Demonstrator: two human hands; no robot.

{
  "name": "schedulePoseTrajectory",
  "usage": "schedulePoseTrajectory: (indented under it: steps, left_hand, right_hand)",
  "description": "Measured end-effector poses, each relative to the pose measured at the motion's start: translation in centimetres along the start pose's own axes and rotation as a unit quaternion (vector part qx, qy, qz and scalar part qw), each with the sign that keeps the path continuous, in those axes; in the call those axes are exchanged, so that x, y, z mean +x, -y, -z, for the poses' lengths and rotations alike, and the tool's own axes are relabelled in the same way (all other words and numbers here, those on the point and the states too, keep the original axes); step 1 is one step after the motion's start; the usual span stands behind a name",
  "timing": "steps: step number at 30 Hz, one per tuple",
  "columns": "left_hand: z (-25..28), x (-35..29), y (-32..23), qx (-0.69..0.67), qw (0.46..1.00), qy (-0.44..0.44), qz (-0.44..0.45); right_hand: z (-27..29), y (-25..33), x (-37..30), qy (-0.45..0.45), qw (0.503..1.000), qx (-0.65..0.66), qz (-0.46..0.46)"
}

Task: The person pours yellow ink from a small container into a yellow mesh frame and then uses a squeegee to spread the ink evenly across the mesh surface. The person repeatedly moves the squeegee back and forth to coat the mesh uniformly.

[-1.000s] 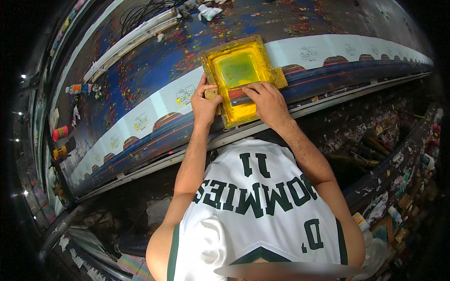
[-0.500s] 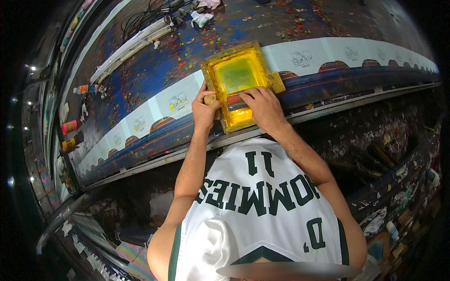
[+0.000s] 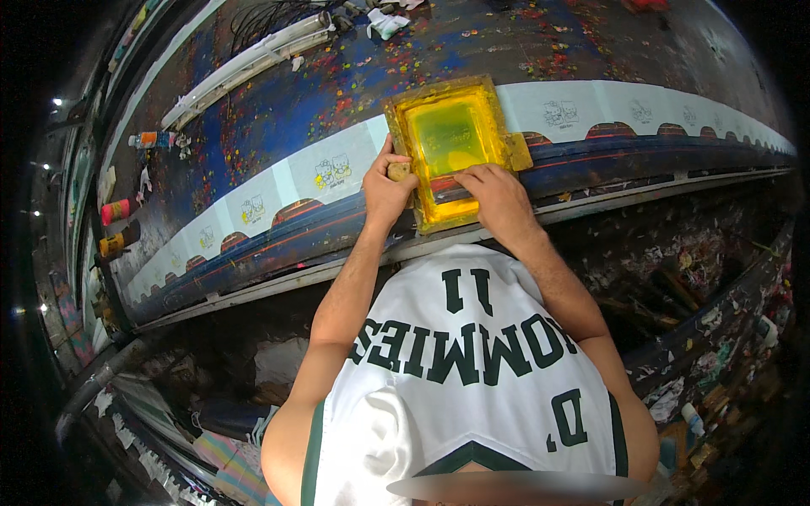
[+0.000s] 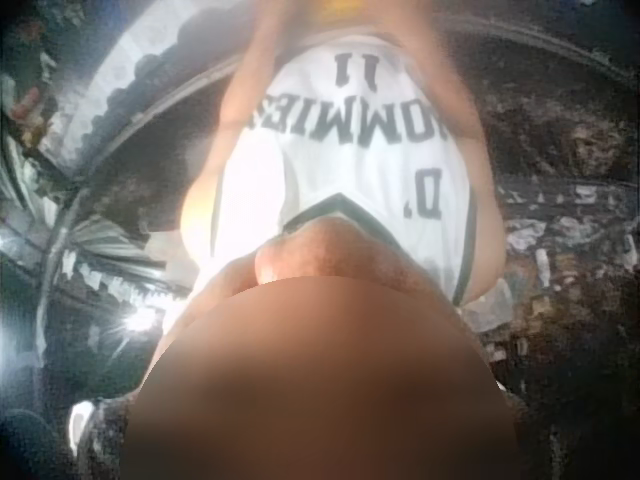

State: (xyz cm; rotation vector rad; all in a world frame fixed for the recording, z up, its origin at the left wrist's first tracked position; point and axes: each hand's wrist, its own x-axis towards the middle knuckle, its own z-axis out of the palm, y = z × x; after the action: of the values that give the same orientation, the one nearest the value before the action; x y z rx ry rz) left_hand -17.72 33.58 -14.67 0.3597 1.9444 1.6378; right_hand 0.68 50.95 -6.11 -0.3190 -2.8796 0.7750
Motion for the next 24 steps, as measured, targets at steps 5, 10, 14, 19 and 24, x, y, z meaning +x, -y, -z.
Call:
schedulePoseTrajectory:
  steps: [5, 10, 14, 19, 24]
  left_hand:
    - [-0.3, 0.6, 0.5, 0.017, 0.999, 0.010, -0.029]
    - [-0.5, 0.4, 0.7, -0.009, 0.999, 0.009, -0.034]
    - [-0.5, 0.0, 0.7, -0.001, 0.999, 0.000, -0.032]
    - [-0.7, -0.1, 0.4, 0.033, 0.998, -0.012, -0.060]
    - [-1.0, 0.1, 0.5, 0.063, 0.996, -0.002, -0.065]
  right_hand:
    - [0.7, -1.5, 3.3, 0.002, 1.000, 0.014, -0.016]
    - [-0.5, -3.5, 9.7, -0.025, 1.000, -0.014, 0.001]
    - [-1.1, -3.6, 10.9, -0.012, 1.000, 0.001, -0.009]
    - [-1.3, -2.0, 6.0, -0.024, 0.999, -0.014, -0.019]
    - [-1.8, 0.2, 0.4, -0.037, 0.998, -0.013, -0.052]
